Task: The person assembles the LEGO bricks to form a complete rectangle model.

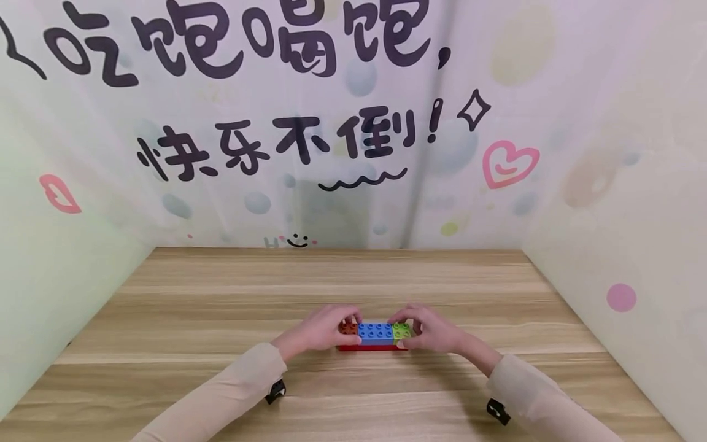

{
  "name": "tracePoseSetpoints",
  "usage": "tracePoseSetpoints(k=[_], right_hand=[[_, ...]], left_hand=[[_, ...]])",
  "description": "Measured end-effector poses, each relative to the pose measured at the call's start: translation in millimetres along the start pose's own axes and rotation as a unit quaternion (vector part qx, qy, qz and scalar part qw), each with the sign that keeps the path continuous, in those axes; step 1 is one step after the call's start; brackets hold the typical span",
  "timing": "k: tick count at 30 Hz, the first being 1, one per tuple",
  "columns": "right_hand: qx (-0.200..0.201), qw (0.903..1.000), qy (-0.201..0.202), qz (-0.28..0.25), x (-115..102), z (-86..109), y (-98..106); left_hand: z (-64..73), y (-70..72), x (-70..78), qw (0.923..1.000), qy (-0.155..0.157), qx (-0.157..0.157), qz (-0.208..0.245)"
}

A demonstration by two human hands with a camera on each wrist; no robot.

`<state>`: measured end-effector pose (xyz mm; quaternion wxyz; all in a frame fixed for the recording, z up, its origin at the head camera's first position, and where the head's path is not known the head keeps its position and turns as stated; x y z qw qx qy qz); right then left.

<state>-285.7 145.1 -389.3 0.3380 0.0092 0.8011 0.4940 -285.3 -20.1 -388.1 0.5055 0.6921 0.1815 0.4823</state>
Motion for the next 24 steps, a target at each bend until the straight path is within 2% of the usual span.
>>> tracePoseSetpoints(k=[8,17,20,24], right_hand=[[-0.026,0.9994,-0.02,-0.004,2,4.6,1],[-0.041,0.9978,-0.039,-0.034,11,1.9,0],[-0.038,0.9974,-0.046,-0.041,14,0.0,1],[-0.029,0.9967,-0.054,-0.053,16,-2.0,2]], left_hand=[[5.1,1.7,2.4,0.9996,-0.026,-0.009,-0.009],[10.1,2.2,-13.7,0.9979,-0.004,-0.03,0.058],[11.0,2.7,-15.7,0.9981,-0.008,-0.03,0.053],[12.4,3.2,-15.2,0.9991,-0.02,-0.028,0.025]])
Point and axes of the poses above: each hand's wrist, its own z-axis away from the middle knuckle, its own y-axis out of the back of the hand, x = y × z, the point moved 7 cm from there along -z, towards the middle knuckle, and after that the axes turned 11 degrees about y, right-handed, at the moved point
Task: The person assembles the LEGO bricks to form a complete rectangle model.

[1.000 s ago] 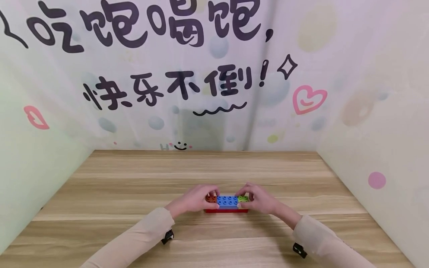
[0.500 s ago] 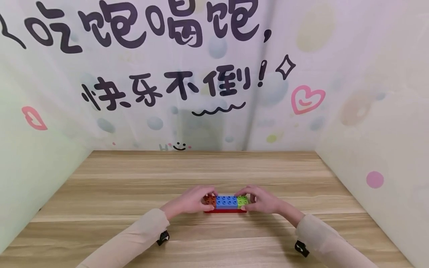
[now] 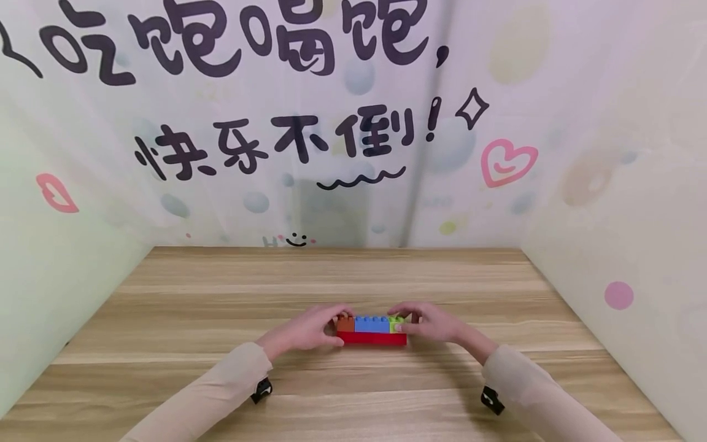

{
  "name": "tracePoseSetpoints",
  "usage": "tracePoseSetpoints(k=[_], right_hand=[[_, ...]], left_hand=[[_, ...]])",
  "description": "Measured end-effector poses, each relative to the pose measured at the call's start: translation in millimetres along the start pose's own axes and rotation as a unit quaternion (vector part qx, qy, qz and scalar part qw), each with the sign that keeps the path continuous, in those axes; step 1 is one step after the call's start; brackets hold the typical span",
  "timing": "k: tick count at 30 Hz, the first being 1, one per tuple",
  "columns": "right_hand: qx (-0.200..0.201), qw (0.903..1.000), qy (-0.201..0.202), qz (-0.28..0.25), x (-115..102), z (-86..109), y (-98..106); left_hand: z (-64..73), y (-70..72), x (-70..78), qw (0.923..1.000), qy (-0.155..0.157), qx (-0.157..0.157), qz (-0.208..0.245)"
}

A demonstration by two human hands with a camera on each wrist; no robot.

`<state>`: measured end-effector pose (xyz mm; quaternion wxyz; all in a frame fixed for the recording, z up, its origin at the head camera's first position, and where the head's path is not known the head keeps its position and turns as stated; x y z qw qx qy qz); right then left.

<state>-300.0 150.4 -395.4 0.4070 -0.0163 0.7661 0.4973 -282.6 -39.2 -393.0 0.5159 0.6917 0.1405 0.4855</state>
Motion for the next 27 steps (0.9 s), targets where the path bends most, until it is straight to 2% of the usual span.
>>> tracePoseSetpoints(k=[6,11,16,19,22,27], right_hand=[[0.015,0.9998,-0.011,-0.006,4,-0.7,1],[0.027,0.9987,-0.026,0.034,3,1.6,1],[0.018,0.9945,-0.004,0.103,-6,0.8,-2],[0.011,0.9922,0.01,0.124,-9,-1.1,-3],[0.008,0.9926,0.01,0.121,-8,-2.1,-4],[0.008,0.9962,0.007,0.087,-3,-4.8,-4]], left_hand=[[2.2,0.5,0.3,0.9987,0.012,0.004,-0.049],[1.6,0.7,-1.7,0.9974,0.013,0.017,-0.069],[1.9,2.1,-4.3,0.9976,0.017,0.02,-0.064],[0.9,3.0,-6.2,0.9981,0.024,0.015,-0.055],[-0.9,3.2,-7.6,0.9986,0.026,0.009,-0.046],[-3.2,4.0,-10.0,0.9991,0.032,-0.003,-0.026]])
Point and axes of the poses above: each hand's wrist, its own z-axis away from the middle knuckle, its own y-axis out of the back of the hand, x = y × z, the point moved 7 cm from there along -z, towards the middle knuckle, and after that the axes turned 11 degrees about y, right-handed, at the moved point
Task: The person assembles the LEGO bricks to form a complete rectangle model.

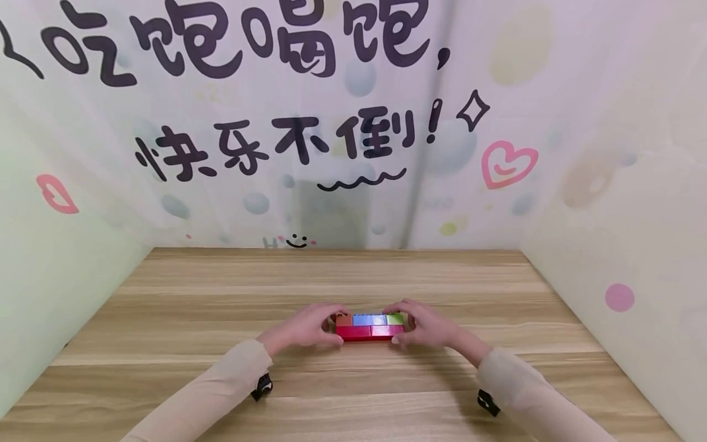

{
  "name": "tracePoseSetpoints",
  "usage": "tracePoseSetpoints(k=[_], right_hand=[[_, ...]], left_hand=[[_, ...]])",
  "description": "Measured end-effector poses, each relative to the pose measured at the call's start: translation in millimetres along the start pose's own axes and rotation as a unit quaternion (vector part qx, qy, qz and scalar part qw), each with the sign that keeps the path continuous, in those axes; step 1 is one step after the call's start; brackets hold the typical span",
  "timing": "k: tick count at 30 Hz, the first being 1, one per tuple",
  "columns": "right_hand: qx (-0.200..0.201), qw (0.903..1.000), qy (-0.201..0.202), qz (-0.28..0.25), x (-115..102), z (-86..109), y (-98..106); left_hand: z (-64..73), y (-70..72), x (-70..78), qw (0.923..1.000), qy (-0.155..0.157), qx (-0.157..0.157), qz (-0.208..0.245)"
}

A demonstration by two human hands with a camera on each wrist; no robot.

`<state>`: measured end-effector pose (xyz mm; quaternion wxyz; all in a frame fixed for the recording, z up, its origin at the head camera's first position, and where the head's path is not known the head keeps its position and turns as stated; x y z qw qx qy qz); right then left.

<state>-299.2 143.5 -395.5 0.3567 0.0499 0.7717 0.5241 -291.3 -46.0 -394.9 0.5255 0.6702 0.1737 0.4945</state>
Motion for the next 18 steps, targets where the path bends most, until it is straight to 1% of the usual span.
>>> tracePoseSetpoints(k=[7,11,18], right_hand=[[-0.014,0.9995,-0.014,-0.027,5,-4.1,-1],[-0.019,0.9991,-0.01,-0.035,7,-7.3,-1],[-0.025,0.9988,0.001,-0.042,9,-13.3,1]], left_hand=[[-5.0,0.9,-3.5,0.9998,-0.007,-0.011,0.018],[-8.2,1.5,-6.3,0.9993,-0.01,-0.02,0.031],[-13.6,1.6,-12.8,0.9971,0.006,-0.037,0.066]])
Point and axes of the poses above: each hand's wrist, its own z-axis away from the middle knuckle, its own y-axis out of the back of the hand, x = y × z, the point moved 7 cm from there along -z, towards the middle knuckle, and after that the axes turned 11 degrees about y, right-handed, at the moved point
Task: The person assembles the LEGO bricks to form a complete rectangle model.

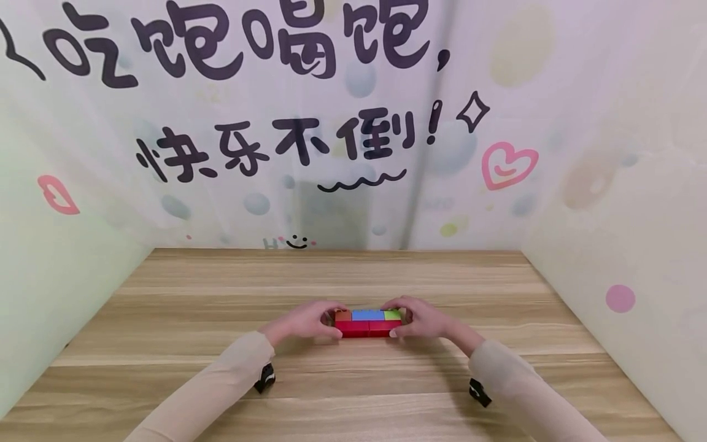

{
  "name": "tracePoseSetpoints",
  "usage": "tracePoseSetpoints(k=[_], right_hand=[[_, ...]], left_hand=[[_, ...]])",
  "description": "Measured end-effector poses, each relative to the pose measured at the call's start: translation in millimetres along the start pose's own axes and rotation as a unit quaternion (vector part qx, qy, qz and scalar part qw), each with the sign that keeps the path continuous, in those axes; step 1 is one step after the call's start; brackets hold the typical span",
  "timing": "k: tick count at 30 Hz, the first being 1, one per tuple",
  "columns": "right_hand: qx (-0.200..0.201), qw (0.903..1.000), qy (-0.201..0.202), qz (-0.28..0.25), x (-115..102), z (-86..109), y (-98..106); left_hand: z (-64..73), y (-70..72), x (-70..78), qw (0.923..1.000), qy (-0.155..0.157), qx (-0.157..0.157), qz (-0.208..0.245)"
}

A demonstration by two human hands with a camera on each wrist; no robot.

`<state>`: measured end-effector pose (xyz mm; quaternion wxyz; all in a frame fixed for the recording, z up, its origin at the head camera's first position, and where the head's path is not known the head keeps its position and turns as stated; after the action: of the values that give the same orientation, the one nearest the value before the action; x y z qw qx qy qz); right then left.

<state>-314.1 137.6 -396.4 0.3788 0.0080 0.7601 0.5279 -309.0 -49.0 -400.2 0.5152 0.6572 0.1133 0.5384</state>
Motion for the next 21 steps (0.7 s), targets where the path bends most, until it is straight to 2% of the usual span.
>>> tracePoseSetpoints(k=[11,21], right_hand=[[-0.012,0.9992,-0.038,-0.012,12,-8.0,1],[-0.016,0.9985,-0.038,-0.037,16,-14.5,4]], left_hand=[[-4.7,4.4,-3.8,0.9994,0.014,-0.014,0.029],[-12.9,8.8,-6.5,0.9992,0.008,-0.02,0.034]])
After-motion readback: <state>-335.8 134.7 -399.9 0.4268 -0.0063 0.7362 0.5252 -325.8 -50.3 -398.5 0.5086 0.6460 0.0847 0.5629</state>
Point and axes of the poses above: each hand's wrist, its own z-axis away from the middle knuckle, its own y-axis out of the back of the hand, x = y × z, the point moved 7 cm from there along -z, towards the middle knuckle, and after that the axes turned 11 degrees about y, right-handed, at the moved point
